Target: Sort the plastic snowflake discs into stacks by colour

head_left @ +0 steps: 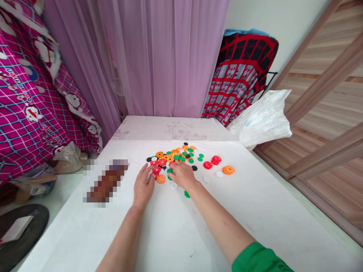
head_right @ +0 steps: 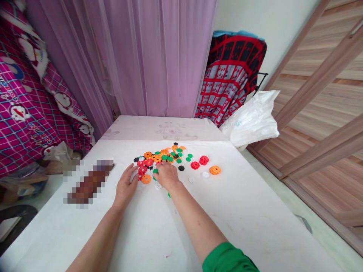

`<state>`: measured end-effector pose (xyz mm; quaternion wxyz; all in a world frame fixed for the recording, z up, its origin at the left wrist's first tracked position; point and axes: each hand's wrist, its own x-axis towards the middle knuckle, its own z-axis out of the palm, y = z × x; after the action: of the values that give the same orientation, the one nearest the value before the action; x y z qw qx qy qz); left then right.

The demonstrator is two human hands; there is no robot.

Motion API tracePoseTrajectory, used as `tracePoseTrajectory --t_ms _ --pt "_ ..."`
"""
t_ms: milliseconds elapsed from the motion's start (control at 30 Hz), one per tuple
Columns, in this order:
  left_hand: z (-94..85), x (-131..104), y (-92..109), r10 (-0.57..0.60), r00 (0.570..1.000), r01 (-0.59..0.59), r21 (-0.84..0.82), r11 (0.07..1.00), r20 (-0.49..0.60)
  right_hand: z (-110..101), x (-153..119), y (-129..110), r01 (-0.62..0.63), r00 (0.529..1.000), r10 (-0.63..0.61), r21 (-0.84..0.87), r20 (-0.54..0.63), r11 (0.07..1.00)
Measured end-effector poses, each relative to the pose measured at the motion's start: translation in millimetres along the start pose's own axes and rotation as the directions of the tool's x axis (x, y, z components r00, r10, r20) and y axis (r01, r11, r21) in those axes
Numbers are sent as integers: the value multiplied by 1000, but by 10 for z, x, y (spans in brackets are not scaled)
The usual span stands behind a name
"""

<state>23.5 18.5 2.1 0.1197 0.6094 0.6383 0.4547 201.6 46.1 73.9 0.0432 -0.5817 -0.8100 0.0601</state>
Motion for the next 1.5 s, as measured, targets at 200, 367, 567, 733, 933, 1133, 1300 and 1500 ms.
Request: tracePoseTrajectory --t_ms 200,367,567,733,933,1133,1300,1500 --pt "11 5 -15 18 1000 -17 10 1000 -10 8 164 -113 -4 999 4 -12 51 1000" --pt "0 8 10 6 1000 -6 6 1000 -8 7 135 33 -44 999 45 178 -1 983" --pt "-18 10 46 -6 1000 6 8 1000 0 -56 -353 378 -142 989 146 420 22 896" --pt "-46 7 88 -4 1000 4 19 1000 16 -7 -788 497 -147 988 153 475 26 868" --pt "-49 -4 84 2 1000 -2 25 1000 11 106 -883 440 -95 995 96 372 17 923" --pt "-40 -8 57 5 1000 -5 17 1000 0 123 -917 433 -48 999 53 351 -4 935" --pt "-59 -6 66 -1 1000 1 31 1000 7 104 -875 405 31 998 -44 315 35 949" --pt "-85 4 78 -1 999 -1 45 999 37 31 -795 351 48 991 -71 196 112 979"
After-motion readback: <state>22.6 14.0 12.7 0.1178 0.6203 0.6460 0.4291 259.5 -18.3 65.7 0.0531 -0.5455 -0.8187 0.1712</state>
